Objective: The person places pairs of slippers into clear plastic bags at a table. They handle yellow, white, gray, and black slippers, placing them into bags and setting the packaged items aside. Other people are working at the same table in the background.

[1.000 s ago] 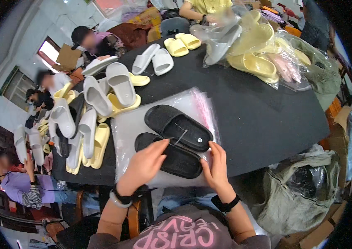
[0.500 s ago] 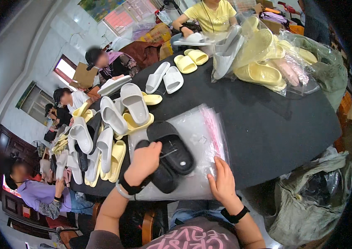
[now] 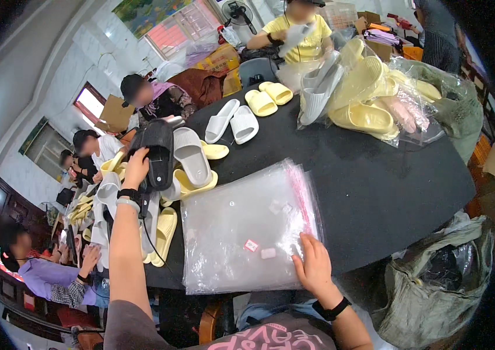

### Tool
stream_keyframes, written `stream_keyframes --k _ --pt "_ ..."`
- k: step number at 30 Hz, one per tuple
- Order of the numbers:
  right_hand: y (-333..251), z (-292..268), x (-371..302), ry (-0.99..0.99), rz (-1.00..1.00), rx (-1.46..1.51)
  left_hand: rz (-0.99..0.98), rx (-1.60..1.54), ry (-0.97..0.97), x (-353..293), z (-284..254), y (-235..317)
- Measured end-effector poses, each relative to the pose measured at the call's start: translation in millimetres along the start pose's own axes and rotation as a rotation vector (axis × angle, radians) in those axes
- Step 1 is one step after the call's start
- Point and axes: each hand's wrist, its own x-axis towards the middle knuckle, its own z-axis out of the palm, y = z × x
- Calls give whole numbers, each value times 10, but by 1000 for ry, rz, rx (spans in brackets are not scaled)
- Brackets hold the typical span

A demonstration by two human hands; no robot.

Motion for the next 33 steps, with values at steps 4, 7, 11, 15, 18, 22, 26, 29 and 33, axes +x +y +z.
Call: stream_keyframes --k 4,7,11,15,18,22,26,29,33 --pt "-24 -1 22 4 11 18 -167 -4 -106 -189 298 219" --pt "-6 -3 26 -1 -10 -26 -130 189 -58 -470 385 700" --pt "-21 -26 39 -43 -21 -66 -165 255 -189 -692 182 1171" --pt "-27 1 40 -49 -25 -59 -214 339 -322 -866 300 1007" --pt "-32 26 29 -26 -19 -76 -143 389 -278 -846 457 834" --pt "-21 38 26 -22 -15 -82 -109 430 -217 -638 654 590" --pt "-32 39 39 -3 -31 -76 -352 404 -186 -438 807 128" --pt "-9 43 23 22 -34 -109 -309 363 26 -399 765 188" --pt "1 37 29 17 -62 -125 -153 77 204 -606 695 470"
